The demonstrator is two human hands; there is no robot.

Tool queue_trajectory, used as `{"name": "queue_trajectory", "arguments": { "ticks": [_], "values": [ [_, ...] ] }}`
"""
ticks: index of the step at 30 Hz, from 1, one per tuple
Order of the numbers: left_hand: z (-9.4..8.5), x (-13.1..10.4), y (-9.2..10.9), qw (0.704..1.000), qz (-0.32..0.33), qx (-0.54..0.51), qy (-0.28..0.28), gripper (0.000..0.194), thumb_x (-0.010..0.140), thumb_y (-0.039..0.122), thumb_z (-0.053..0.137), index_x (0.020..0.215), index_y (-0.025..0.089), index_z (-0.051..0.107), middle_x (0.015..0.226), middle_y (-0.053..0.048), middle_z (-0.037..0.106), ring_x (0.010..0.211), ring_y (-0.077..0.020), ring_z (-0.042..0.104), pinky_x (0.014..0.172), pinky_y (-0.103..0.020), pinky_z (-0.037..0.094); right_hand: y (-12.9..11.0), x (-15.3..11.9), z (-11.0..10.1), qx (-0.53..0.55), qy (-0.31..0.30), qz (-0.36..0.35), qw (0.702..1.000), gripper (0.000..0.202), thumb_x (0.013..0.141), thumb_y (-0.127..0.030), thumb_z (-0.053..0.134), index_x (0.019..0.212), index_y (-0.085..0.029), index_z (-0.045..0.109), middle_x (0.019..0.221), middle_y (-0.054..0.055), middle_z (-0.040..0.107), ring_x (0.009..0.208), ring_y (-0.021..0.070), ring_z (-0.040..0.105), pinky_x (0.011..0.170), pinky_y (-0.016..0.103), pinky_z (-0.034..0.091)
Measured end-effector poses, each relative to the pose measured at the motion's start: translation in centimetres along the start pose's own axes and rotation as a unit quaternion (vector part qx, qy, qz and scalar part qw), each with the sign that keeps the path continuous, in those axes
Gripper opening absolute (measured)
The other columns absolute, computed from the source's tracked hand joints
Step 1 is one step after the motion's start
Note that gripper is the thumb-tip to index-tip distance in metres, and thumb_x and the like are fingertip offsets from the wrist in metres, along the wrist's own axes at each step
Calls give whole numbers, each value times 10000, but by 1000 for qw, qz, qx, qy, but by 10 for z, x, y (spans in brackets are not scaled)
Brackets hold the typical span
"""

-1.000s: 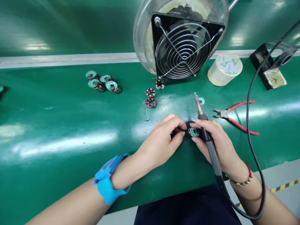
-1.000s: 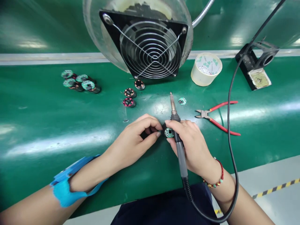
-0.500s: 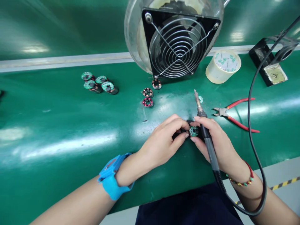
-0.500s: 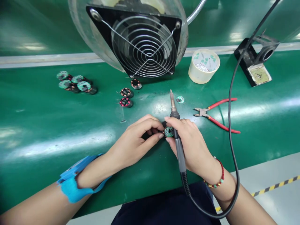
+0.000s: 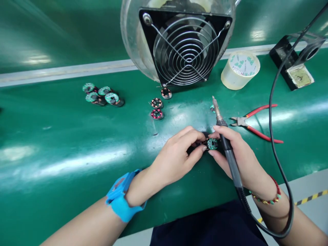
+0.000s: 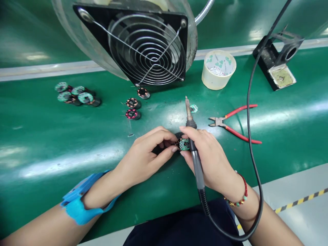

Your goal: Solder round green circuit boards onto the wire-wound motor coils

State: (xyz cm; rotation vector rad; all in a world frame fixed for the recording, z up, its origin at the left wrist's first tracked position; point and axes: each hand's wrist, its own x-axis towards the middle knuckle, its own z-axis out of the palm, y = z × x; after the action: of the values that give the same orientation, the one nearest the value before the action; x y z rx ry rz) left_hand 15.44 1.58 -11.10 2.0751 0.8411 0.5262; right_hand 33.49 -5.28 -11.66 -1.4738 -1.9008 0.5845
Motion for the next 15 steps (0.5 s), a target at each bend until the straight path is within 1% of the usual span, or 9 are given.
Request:
{"name": "queue_trajectory", "arguments": {
  "ticks": [5, 10, 15],
  "values": [
    [4, 0, -1, 999, 11, 48, 20, 122, 918, 100, 492, 868, 160, 586, 796, -13, 588, 740, -130, 557, 684, -253, 446, -1, -1, 0, -2, 2, -6, 1000, 556, 884, -156, 583, 1377, -260, 350, 1121, 66, 651, 1018, 231, 642, 866, 405, 550],
    [0, -1, -2, 998, -21, 59, 21, 146, 933, 111, 435, 842, 186, 522, 803, -7, 582, 725, -129, 553, 671, -252, 448, -2, -2, 4, -5, 8, -2, 1000, 559, 878, -164, 591, 1375, -269, 358, 1133, 70, 653, 1034, 242, 639, 879, 429, 549],
    [-1, -5, -2, 997, -40, 59, 25, 145, 926, 113, 417, 830, 200, 482, 795, 4, 580, 709, -128, 544, 656, -251, 439, -3, 1, 9, -12, 0, 1, 1000, 502, 907, -177, 551, 1368, -271, 375, 1131, 69, 656, 1041, 240, 638, 897, 445, 540]
  ]
}}
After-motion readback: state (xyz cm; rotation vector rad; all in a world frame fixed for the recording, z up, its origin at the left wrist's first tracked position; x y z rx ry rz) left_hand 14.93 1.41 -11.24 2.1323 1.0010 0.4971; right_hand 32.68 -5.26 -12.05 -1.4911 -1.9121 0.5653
